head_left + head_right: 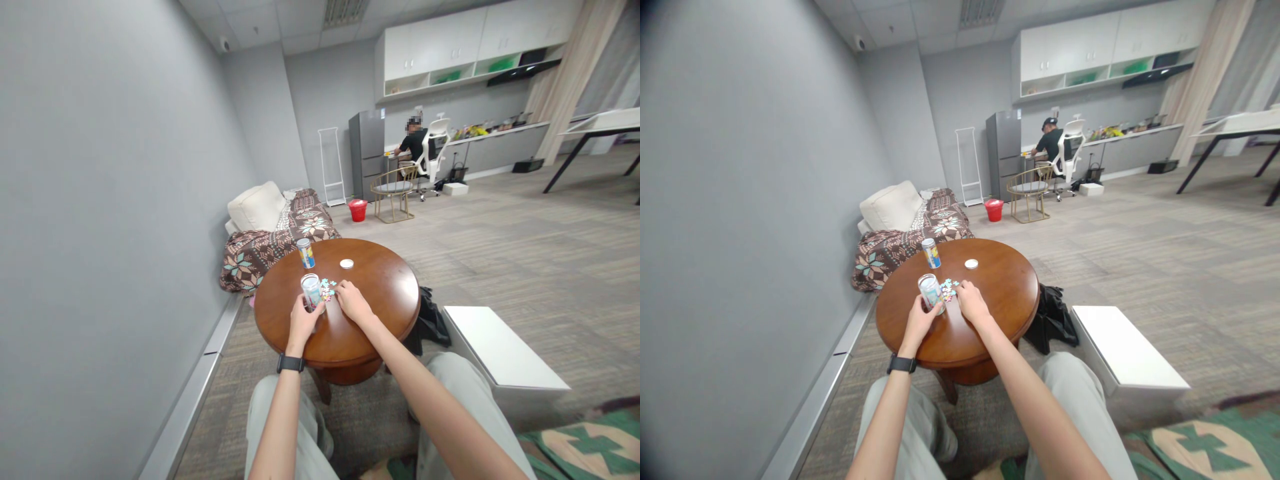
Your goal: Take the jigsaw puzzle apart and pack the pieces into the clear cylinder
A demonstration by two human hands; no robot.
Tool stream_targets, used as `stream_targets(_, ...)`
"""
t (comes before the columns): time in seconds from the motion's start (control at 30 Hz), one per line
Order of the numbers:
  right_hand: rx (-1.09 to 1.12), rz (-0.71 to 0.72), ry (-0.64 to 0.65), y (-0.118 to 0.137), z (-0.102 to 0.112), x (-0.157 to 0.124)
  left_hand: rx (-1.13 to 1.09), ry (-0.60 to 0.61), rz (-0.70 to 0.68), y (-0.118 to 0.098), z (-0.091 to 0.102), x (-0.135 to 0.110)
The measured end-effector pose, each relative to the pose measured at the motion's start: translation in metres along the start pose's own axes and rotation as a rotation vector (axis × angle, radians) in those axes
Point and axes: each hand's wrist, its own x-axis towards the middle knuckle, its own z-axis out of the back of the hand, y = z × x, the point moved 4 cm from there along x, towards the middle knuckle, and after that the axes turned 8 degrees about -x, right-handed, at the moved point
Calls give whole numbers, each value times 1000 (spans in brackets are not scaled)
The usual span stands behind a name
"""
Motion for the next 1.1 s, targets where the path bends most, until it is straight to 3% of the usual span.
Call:
stream_targets(0.33,-18,-109,-48,-2,3,-5,-15,-13,13,-2,1,-1)
stream_targets(0.7,162,-57,-62,-19,-14,6,-11,2,20,-4,1,-2)
stream_targets(1.1,179,-42,-83,-19,-20,6,1,-11,18,-10,2,-5)
